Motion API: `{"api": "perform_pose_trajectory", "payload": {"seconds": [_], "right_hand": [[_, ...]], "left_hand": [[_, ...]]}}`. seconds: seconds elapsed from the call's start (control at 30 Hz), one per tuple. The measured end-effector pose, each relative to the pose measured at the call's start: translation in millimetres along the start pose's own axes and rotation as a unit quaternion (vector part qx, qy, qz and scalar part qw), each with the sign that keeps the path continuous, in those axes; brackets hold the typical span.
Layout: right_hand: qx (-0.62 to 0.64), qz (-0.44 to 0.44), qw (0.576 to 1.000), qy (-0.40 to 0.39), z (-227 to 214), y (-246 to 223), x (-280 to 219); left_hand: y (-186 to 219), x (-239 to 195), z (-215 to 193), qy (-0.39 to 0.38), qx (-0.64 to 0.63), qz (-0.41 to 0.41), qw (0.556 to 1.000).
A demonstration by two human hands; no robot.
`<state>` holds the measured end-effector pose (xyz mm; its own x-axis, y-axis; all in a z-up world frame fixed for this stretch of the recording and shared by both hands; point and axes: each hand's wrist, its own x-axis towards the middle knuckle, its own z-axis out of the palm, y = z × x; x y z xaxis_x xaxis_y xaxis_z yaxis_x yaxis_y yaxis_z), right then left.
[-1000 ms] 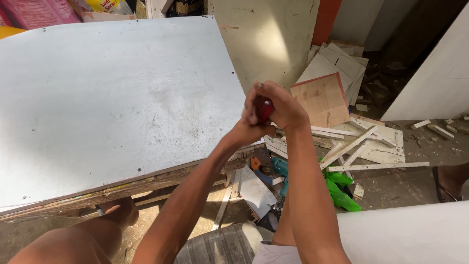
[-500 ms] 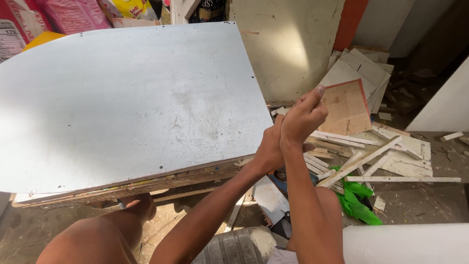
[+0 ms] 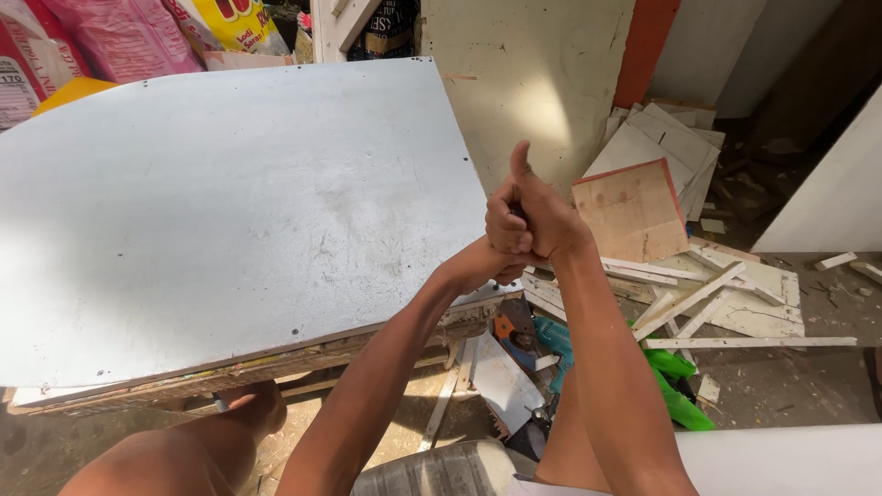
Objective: Assembling a white panel onto a wooden frame using a power drill and a manual screwdriver
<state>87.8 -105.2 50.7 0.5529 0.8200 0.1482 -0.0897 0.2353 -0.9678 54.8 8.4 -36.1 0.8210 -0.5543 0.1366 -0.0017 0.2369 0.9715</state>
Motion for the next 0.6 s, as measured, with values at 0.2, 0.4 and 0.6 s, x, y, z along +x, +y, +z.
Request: {"api": "perform_pose_trajectory", "payload": {"seconds": [0.2, 0.4, 0.6], "right_hand": [[0.051, -0.015, 0.994, 0.091, -15.6, 21.0, -7.1], [0.1, -0.062, 0.992, 0.037, -29.5, 29.1, -20.3], [0.027, -0.138, 0.948, 0.285, -4.6, 32.3, -24.5]], "left_hand": [[-9.1, 5.8, 0.3, 0.029, 0.01, -0.032, 0.999], [30.0, -10.0, 25.9, 0.063, 0.1, 0.025, 0.993], [8.9, -18.5, 9.4, 0.088, 0.142, 0.033, 0.985]]}}
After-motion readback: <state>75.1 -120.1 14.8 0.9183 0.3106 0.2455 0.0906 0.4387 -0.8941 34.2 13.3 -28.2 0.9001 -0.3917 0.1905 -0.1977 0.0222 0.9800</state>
